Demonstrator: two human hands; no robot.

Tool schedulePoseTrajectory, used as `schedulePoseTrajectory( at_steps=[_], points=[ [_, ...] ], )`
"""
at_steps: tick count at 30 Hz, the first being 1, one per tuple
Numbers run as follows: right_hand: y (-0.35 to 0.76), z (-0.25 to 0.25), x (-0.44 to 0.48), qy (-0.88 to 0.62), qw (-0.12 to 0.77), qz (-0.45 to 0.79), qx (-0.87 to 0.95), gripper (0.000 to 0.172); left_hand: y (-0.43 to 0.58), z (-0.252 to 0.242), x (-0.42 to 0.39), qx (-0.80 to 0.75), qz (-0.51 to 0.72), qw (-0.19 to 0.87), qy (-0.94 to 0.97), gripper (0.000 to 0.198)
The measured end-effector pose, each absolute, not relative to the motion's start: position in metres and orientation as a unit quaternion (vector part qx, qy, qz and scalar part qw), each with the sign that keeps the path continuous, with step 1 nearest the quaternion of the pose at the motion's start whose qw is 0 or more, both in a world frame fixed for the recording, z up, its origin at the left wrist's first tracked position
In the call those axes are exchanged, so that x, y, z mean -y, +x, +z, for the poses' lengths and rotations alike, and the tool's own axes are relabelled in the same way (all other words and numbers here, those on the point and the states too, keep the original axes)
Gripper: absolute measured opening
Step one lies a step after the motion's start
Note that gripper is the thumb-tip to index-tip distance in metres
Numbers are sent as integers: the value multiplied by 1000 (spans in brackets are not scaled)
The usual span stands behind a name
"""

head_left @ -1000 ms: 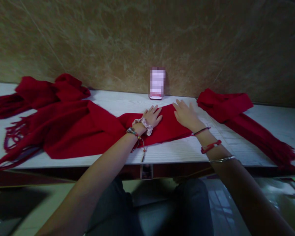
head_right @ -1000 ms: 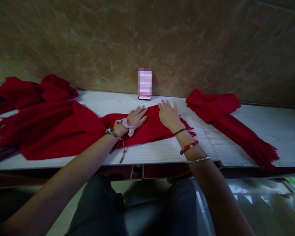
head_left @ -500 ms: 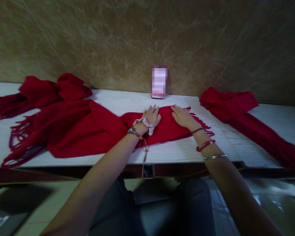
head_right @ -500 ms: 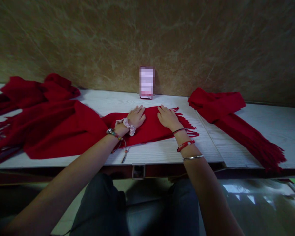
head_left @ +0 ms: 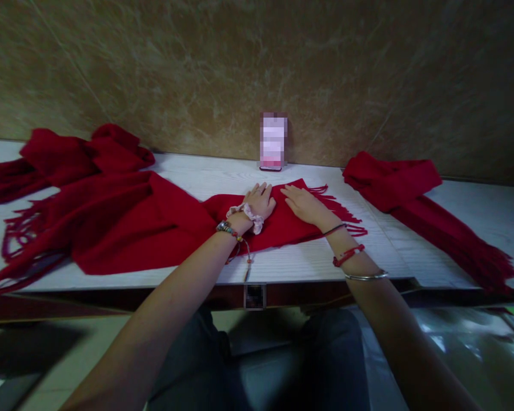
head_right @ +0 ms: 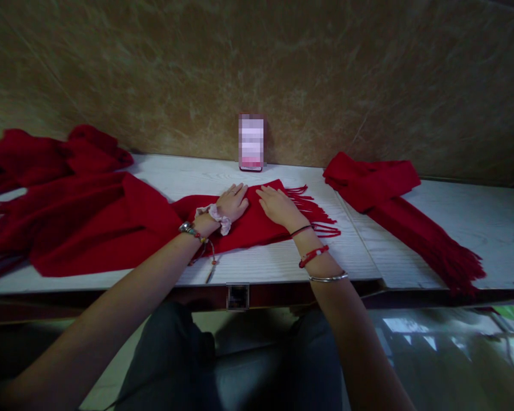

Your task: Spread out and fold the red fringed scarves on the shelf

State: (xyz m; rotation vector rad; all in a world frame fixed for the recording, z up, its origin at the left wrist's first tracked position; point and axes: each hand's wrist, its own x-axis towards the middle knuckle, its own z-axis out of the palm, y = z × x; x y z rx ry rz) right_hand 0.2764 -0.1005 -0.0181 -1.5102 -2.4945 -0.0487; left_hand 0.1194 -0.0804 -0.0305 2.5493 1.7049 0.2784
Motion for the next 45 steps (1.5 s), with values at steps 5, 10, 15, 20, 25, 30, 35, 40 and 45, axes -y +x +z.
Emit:
schedulePoseTrajectory(
  at_steps=[5, 10, 15, 20, 25, 30, 35, 40, 45],
  points=[
    [292, -19, 101, -605, 66, -24, 793, 46, 120, -31, 81, -556, 87, 27, 826, 50],
    [307, -8, 106, -681, 65, -43, 728, 47, 119, -32, 79, -555, 91, 26, 826, 50],
    [292, -1, 109, -611, 146, -97, 772, 49, 119, -34, 79, -554, 112, 33, 824, 50],
    [280, -12, 106, -547, 74, -44, 832, 45, 118, -34, 81, -547, 146, 32, 824, 50],
    [299, -16, 105, -628, 66, -34, 774, 45, 119, -30, 83, -549, 151, 42, 821, 50],
    [308, -7, 108, -677, 105, -78, 724, 48, 118, -29, 84, -549, 146, 48, 822, 49],
    [295, -2, 108, -624, 181, -94, 754, 46, 117, -30, 83, -545, 143, 50, 824, 49],
    [289, -9, 109, -570, 82, -36, 817, 44, 117, -31, 82, -542, 142, 51, 827, 48],
    [306, -12, 109, -655, 55, -16, 754, 45, 118, -30, 82, -545, 143, 50, 825, 49]
  ],
)
